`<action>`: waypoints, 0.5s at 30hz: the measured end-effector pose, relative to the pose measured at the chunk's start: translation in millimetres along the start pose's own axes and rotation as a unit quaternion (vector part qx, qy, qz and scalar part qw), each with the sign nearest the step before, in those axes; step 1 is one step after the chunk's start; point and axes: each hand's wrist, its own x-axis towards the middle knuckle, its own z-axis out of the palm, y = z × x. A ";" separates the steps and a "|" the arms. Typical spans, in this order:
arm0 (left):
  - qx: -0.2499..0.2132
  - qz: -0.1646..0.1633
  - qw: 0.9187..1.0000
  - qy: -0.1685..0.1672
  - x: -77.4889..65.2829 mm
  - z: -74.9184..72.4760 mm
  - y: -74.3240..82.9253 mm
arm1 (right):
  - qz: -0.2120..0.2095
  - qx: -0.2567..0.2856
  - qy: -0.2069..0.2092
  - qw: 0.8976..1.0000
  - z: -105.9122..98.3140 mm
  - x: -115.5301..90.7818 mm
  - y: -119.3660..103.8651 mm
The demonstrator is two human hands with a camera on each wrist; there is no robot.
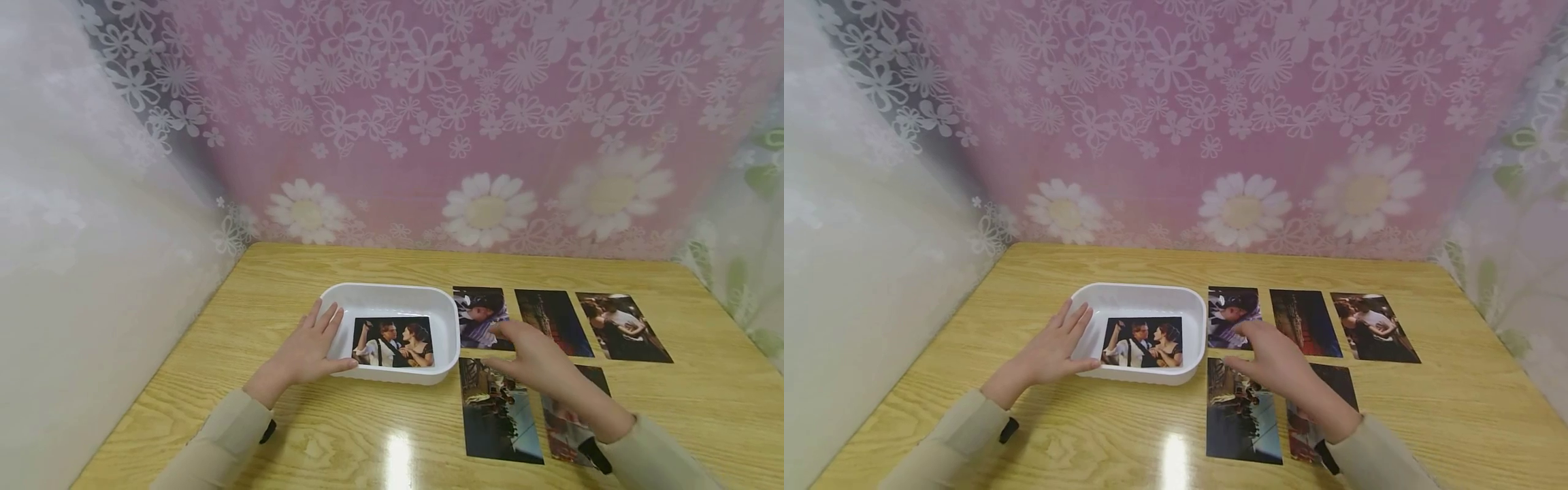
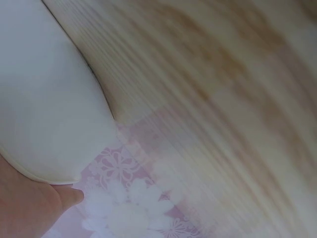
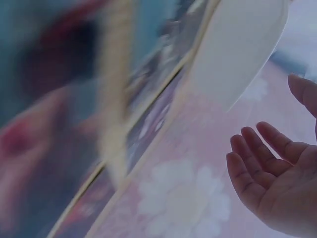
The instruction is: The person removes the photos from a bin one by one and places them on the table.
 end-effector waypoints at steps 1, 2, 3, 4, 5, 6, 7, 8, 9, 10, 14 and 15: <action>-0.001 0.001 1.000 0.000 0.1 -1.1 0.2 | -0.008 0.000 0.001 1.000 2.6 6.4 -4.8; 0.000 0.001 1.000 0.000 0.4 -1.7 0.3 | -0.017 0.001 0.000 1.000 5.3 12.5 -9.4; 0.001 0.002 1.000 -0.001 0.5 -2.3 0.4 | -0.027 0.000 -0.001 1.000 8.1 18.4 -13.6; 0.001 0.002 1.000 -0.002 0.7 -2.8 0.5 | -0.034 0.001 -0.003 0.999 11.0 24.1 -17.9; 0.001 0.001 1.000 -0.004 0.8 -3.1 0.4 | -0.040 0.000 -0.006 0.999 13.7 29.7 -22.1; 0.003 0.000 1.000 -0.005 0.8 -2.8 0.1 | -0.046 -0.002 -0.010 0.999 16.6 35.0 -26.2; 0.004 -0.001 1.000 -0.006 0.6 -2.7 0.0 | -0.050 -0.003 -0.017 0.999 19.7 40.0 -30.0; 0.004 -0.002 1.000 -0.007 0.4 -2.5 -0.2 | -0.051 -0.003 -0.025 0.998 23.0 44.8 -33.7; 0.003 -0.003 1.000 -0.007 0.4 -2.2 -0.3 | -0.051 -0.006 -0.033 0.998 26.3 49.2 -37.2; 0.003 -0.003 1.000 -0.007 0.2 -1.6 -0.6 | -0.051 -0.009 -0.039 0.998 29.8 53.5 -40.8; 0.006 -0.002 1.000 -0.005 0.1 0.4 -1.1 | -0.057 -0.026 -0.058 0.996 44.5 68.1 -51.9; 0.008 -0.001 1.000 -0.003 0.1 0.7 -1.3 | -0.062 -0.029 -0.061 0.996 48.1 71.2 -53.9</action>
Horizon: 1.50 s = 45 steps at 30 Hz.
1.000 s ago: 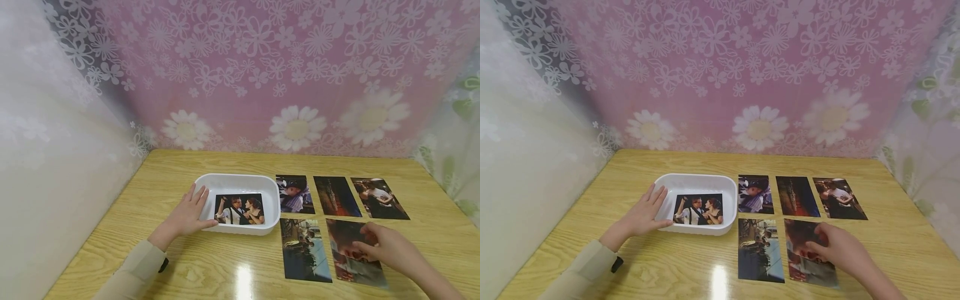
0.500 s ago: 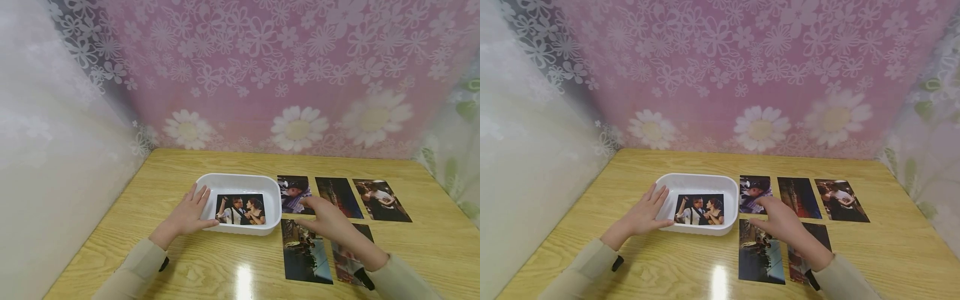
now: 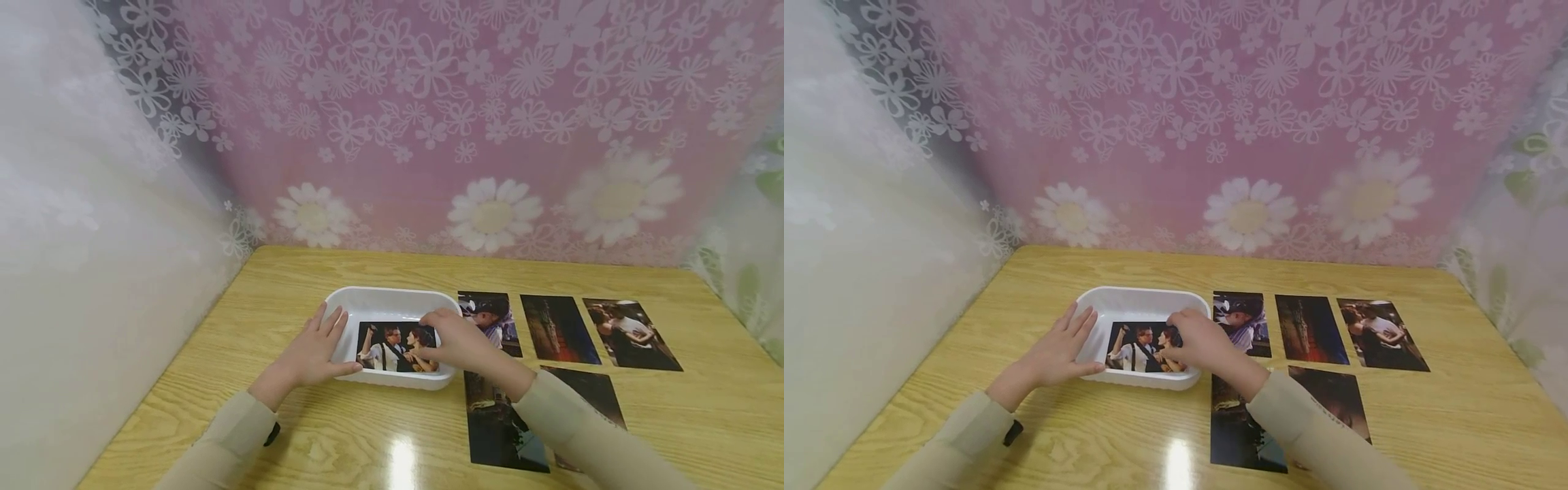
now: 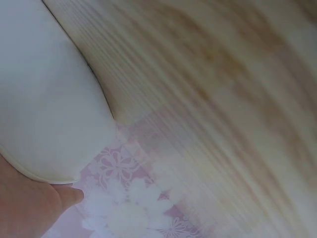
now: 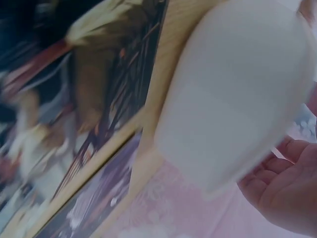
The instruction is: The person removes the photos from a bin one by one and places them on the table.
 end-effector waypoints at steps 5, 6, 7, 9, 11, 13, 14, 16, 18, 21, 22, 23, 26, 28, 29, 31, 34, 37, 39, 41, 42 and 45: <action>0.002 -0.001 1.000 0.001 -0.6 -0.7 1.9 | -0.020 -0.017 -0.033 0.999 15.8 15.0 -3.3; 0.003 -0.001 1.000 0.001 -0.7 -1.1 2.2 | -0.023 -0.025 -0.042 0.999 18.5 17.3 -3.3; 0.003 -0.001 1.000 0.001 -0.8 -1.5 2.5 | -0.024 -0.034 -0.053 0.998 20.8 19.4 -3.4; 0.004 -0.001 1.000 0.000 -1.0 -2.0 2.8 | -0.024 -0.053 -0.074 0.996 24.7 22.9 -3.6; 0.003 -0.001 1.000 -0.001 -1.1 -2.5 2.9 | -0.023 -0.075 -0.095 0.992 28.2 25.4 -3.6; 0.003 -0.001 1.000 -0.001 -1.0 -2.9 2.7 | -0.022 -0.092 -0.109 0.990 31.6 27.4 -3.4; 0.004 -0.001 1.000 -0.002 -0.9 -3.0 2.7 | -0.022 -0.099 -0.113 0.988 33.0 28.2 -3.3; 0.003 -0.002 1.000 -0.004 -0.8 -3.4 2.8 | -0.019 -0.113 -0.117 0.987 35.7 29.5 -3.1; 0.002 -0.003 1.000 -0.006 -0.8 -3.6 2.8 | -0.013 -0.122 -0.116 0.986 37.6 30.3 -3.0; 0.000 -0.004 1.000 -0.009 -1.0 -4.1 3.1 | -0.004 -0.132 -0.115 0.985 39.1 31.8 -3.1; -0.001 -0.004 1.000 -0.009 -1.0 -4.2 3.0 | 0.000 -0.133 -0.115 0.984 39.6 32.6 -2.7; 0.001 -0.004 1.000 -0.009 -1.0 -4.0 2.8 | 0.004 -0.132 -0.115 0.985 39.7 33.5 -2.4; 0.003 -0.004 1.000 -0.009 -0.9 -3.3 2.2 | 0.017 -0.133 -0.121 0.984 40.5 36.7 -1.0; 0.006 -0.003 1.000 -0.008 -0.8 -2.6 1.7 | 0.025 -0.127 -0.125 0.984 40.7 38.6 -0.5; 0.007 -0.003 1.000 -0.008 -0.7 -2.3 1.4 | 0.029 -0.127 -0.126 0.984 40.8 39.4 -0.4; 0.008 -0.004 1.000 -0.009 -0.8 -2.2 1.3 | 0.035 -0.132 -0.126 0.983 41.2 40.7 -0.3; 0.007 -0.003 1.000 -0.008 -0.9 -2.2 1.3 | 0.048 -0.132 -0.118 0.983 41.3 41.1 -1.0; 0.007 -0.002 1.000 -0.007 -1.1 -2.3 1.6 | 0.064 -0.126 -0.113 0.984 41.6 41.0 -1.7; 0.007 -0.002 1.000 -0.005 -1.2 -2.3 1.8 | 0.072 -0.122 -0.110 0.984 42.2 41.0 -1.6; 0.008 -0.002 1.000 -0.005 -1.2 -2.1 1.8 | 0.077 -0.121 -0.107 0.984 42.3 40.9 -1.6; 0.008 -0.001 1.000 -0.004 -1.2 -2.1 1.8 | 0.077 -0.121 -0.103 0.984 42.2 40.6 -1.4; 0.005 -0.001 1.000 -0.005 -1.1 -2.2 1.9 | 0.069 -0.125 -0.089 0.986 40.5 39.2 -0.9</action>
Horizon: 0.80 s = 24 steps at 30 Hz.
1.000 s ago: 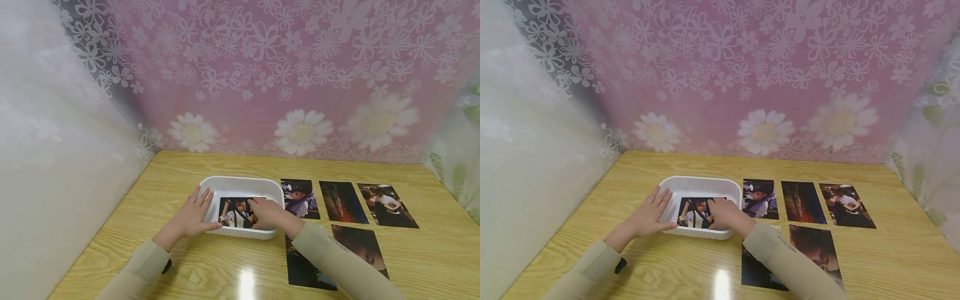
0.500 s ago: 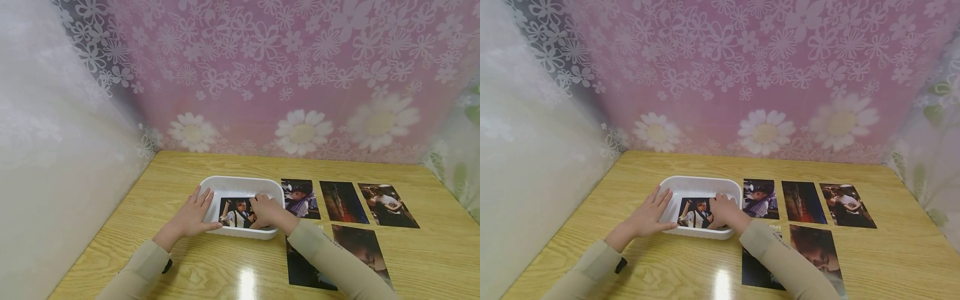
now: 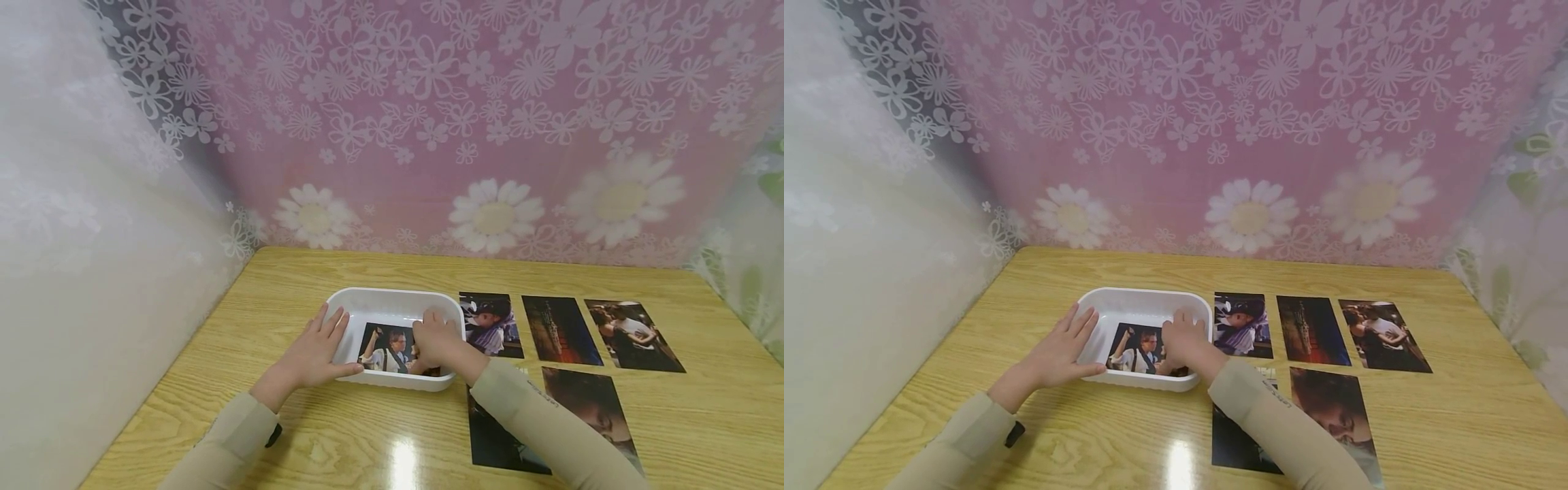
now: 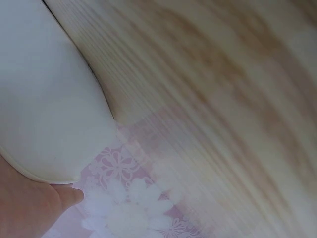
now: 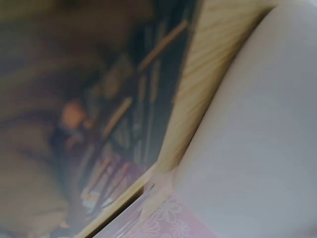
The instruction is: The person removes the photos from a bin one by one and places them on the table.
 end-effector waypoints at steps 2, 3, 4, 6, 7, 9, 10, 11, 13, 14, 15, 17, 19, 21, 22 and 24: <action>-0.005 0.000 1.000 -0.001 -0.1 -0.2 0.2 | -0.011 0.003 0.023 1.000 -1.5 -1.6 1.0; -0.006 0.000 1.000 0.000 0.0 -0.3 0.3 | -0.018 0.009 0.037 0.999 -2.7 -2.5 1.3; -0.007 0.000 1.000 0.001 0.0 -0.4 0.4 | -0.026 0.010 0.053 0.998 -4.0 -3.7 1.7; -0.004 0.001 1.000 0.002 0.2 -0.5 0.6 | -0.043 0.019 0.086 0.995 -6.8 -6.5 2.3; -0.002 0.002 1.000 0.003 0.2 -0.5 0.6 | -0.049 0.026 0.102 0.993 -8.7 -8.4 2.4; 0.001 0.002 1.000 0.003 0.1 -0.4 0.7 | -0.059 0.038 0.127 0.989 -12.6 -12.7 2.5; 0.003 0.002 1.000 0.001 -0.1 -0.3 0.7 | -0.062 0.045 0.136 0.988 -15.0 -15.7 2.5; 0.001 0.002 1.000 0.000 -0.3 -0.1 0.6 | -0.064 0.053 0.145 0.986 -17.1 -18.1 2.6; 0.000 0.000 1.000 -0.002 -0.8 0.0 0.5 | -0.066 0.073 0.159 0.982 -22.0 -23.8 3.3; -0.002 0.000 1.000 -0.002 -0.9 0.0 0.5 | -0.065 0.085 0.164 0.981 -24.7 -26.9 3.8; -0.003 0.001 1.000 0.000 -1.0 0.0 0.4 | -0.064 0.098 0.170 0.978 -27.5 -30.5 4.6; -0.005 0.003 1.000 0.005 -0.9 0.0 0.2 | -0.064 0.131 0.183 0.972 -32.4 -37.1 7.3; -0.002 0.004 1.000 0.006 -0.7 -0.1 0.1 | -0.062 0.171 0.198 0.963 -37.9 -44.8 11.2; -0.001 0.004 1.000 0.005 -0.4 -0.1 -0.2 | -0.059 0.212 0.217 0.951 -43.9 -53.0 16.6; 0.000 0.003 1.000 0.003 -0.3 -0.2 -0.3 | -0.057 0.231 0.228 0.944 -46.7 -57.3 19.9; -0.001 0.001 1.000 -0.002 0.0 -0.4 -0.6 | -0.051 0.267 0.244 0.931 -53.1 -66.9 28.0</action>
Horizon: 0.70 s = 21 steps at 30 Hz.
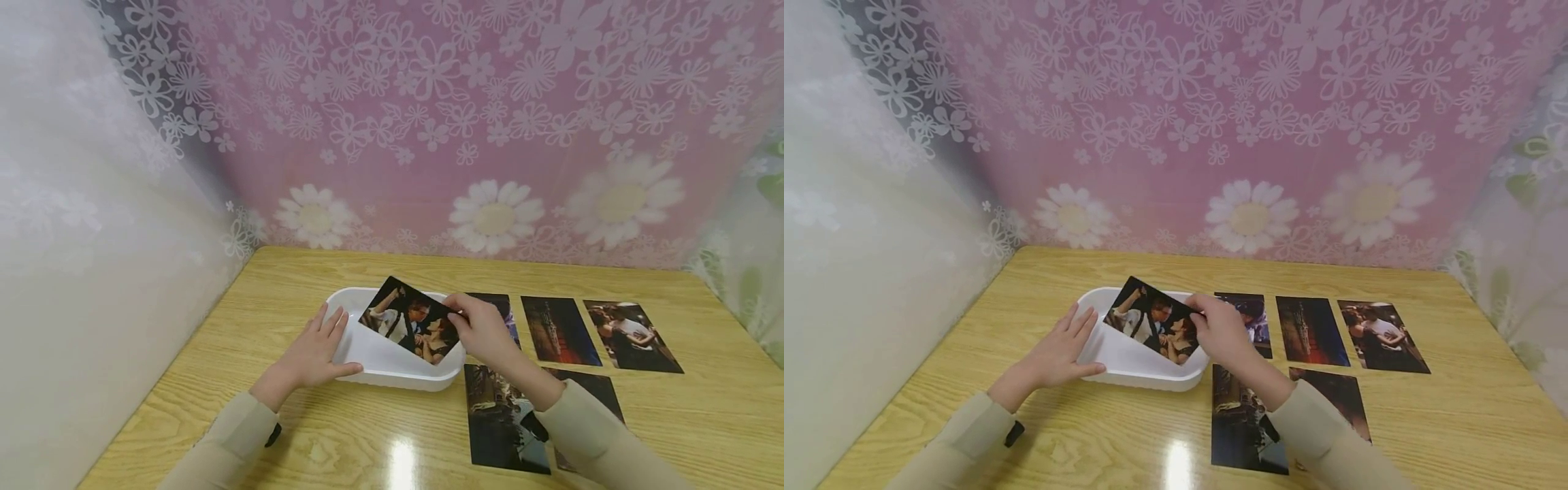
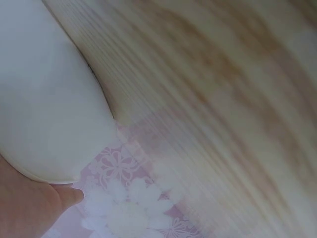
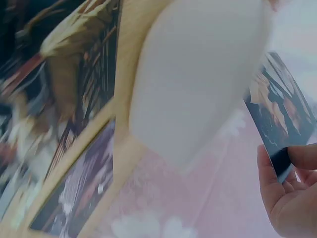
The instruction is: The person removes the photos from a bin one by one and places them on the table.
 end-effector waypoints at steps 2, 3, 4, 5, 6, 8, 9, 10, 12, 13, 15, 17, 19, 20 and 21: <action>-0.003 -0.001 1.000 -0.003 0.5 -0.4 0.5 | 0.019 0.033 0.011 0.999 -15.0 -7.4 2.6; -0.005 -0.002 1.000 -0.004 0.5 -0.8 0.6 | 0.032 0.046 0.014 0.998 -22.8 -11.6 4.5; -0.007 -0.003 1.000 -0.005 0.5 -1.3 0.7 | 0.044 0.055 0.015 0.997 -30.4 -16.2 6.6; -0.009 -0.003 1.000 -0.006 0.4 -1.8 0.7 | 0.060 0.062 0.015 0.996 -38.4 -21.1 8.9; -0.010 -0.003 1.000 -0.006 0.3 -2.2 0.7 | 0.074 0.063 0.014 0.995 -46.5 -26.7 11.2; -0.010 -0.002 1.000 -0.008 0.1 -2.7 0.6 | 0.104 0.064 0.011 0.992 -61.5 -37.8 18.4; -0.014 -0.003 1.000 -0.010 -0.1 -2.9 0.5 | 0.115 0.060 0.011 0.991 -68.6 -43.6 22.6; -0.015 -0.003 1.000 -0.011 -0.3 -3.1 0.4 | 0.126 0.059 0.011 0.990 -75.1 -49.5 27.5; -0.016 -0.004 1.000 -0.013 -0.7 -3.5 0.1 | 0.144 0.059 0.013 0.988 -85.7 -61.2 38.7; -0.015 -0.004 1.000 -0.013 -0.7 -3.7 0.0 | 0.155 0.058 0.014 0.986 -90.3 -67.1 45.2; -0.015 -0.005 1.000 -0.014 -0.6 -4.1 -0.2 | 0.183 0.067 0.017 0.981 -98.6 -79.9 58.2; -0.013 -0.004 1.000 -0.013 0.0 -4.2 -0.2 | 0.212 0.086 0.022 0.973 -106.3 -93.4 73.7; -0.014 -0.003 1.000 -0.015 0.7 -4.1 0.0 | 0.253 0.108 0.017 0.961 -115.7 -108.2 92.6; -0.016 -0.002 1.000 -0.014 0.9 -4.1 0.2 | 0.272 0.125 0.012 0.954 -120.7 -115.6 102.4; -0.017 -0.002 1.000 -0.015 1.2 -4.1 0.5 | 0.289 0.134 0.007 0.948 -126.0 -122.6 113.6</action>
